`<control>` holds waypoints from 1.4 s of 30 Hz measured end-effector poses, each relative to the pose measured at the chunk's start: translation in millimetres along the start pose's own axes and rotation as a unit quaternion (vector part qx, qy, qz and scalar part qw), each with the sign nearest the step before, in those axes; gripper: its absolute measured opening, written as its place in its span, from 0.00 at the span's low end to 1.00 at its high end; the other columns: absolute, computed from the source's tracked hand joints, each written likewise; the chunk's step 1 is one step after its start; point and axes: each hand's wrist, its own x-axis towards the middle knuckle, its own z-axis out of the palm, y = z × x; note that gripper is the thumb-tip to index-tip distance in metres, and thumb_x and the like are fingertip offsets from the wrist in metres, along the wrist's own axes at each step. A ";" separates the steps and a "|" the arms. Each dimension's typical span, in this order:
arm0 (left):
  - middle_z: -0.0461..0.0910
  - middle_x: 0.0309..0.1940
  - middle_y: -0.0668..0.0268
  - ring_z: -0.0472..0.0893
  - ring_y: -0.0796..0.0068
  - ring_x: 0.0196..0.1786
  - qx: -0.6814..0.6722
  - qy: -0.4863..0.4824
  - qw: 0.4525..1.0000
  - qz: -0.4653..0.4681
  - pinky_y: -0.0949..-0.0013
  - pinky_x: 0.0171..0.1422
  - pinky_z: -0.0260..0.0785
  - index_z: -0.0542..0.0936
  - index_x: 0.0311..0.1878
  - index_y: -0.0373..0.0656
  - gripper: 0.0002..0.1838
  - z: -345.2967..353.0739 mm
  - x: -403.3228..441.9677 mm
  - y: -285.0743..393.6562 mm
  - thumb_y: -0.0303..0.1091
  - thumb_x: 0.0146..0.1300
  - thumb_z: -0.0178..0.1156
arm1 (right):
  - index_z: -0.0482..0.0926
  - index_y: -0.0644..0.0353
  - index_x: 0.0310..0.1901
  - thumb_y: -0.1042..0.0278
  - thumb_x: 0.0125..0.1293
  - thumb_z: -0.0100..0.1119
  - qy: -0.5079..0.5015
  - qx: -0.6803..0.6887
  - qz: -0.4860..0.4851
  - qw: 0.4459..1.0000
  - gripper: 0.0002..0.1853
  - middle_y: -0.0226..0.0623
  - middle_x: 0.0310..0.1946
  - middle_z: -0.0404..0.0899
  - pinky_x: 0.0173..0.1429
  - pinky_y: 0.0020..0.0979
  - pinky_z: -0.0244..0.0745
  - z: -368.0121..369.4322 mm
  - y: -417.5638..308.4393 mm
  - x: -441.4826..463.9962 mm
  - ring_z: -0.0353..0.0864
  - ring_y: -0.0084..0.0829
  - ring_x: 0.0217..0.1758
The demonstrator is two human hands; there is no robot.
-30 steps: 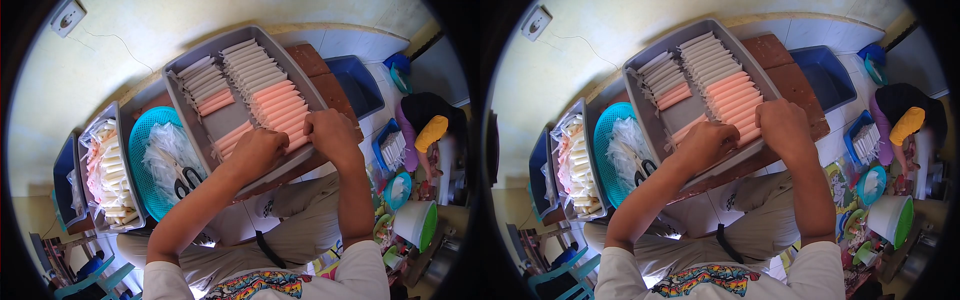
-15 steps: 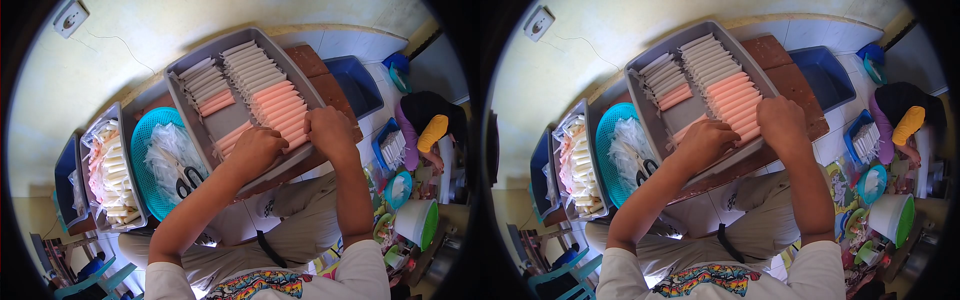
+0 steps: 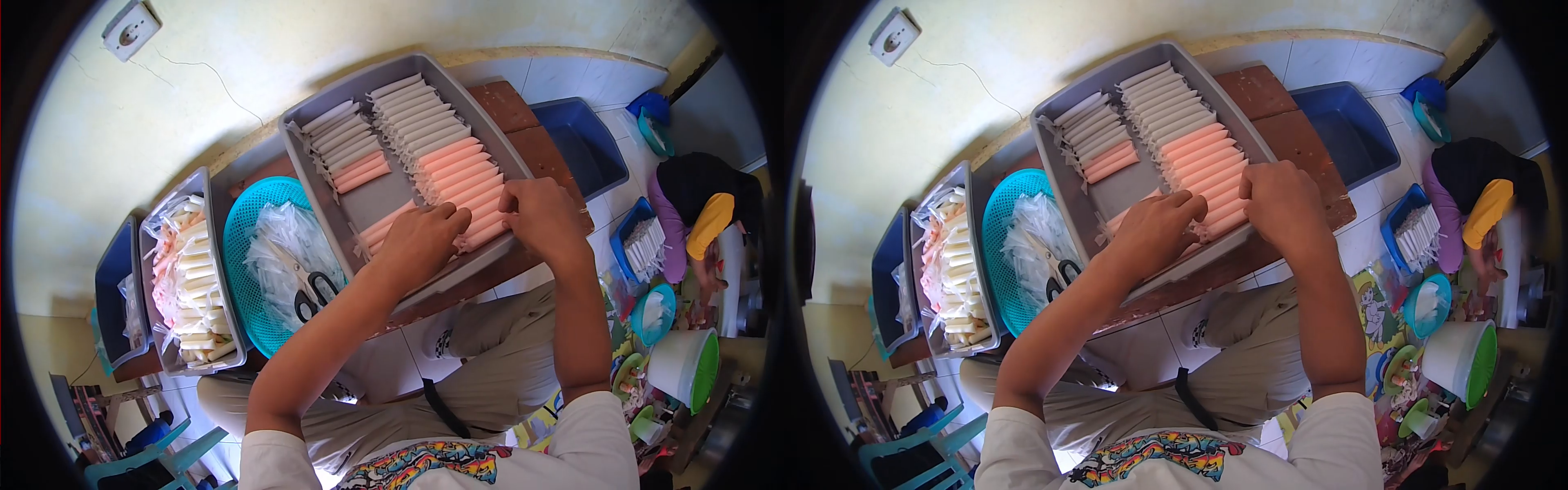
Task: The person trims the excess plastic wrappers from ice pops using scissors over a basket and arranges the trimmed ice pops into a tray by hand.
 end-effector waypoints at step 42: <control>0.91 0.37 0.54 0.92 0.51 0.42 0.168 -0.018 0.971 -0.168 0.50 0.46 0.83 0.91 0.37 0.42 0.14 -2.3 -3.7 -36.8 0.45 0.65 0.75 | 0.90 0.59 0.49 0.64 0.63 0.78 -0.009 0.103 -0.147 0.984 0.14 0.45 0.45 0.91 0.61 0.45 0.83 30.3 -28.2 25.8 0.90 0.46 0.53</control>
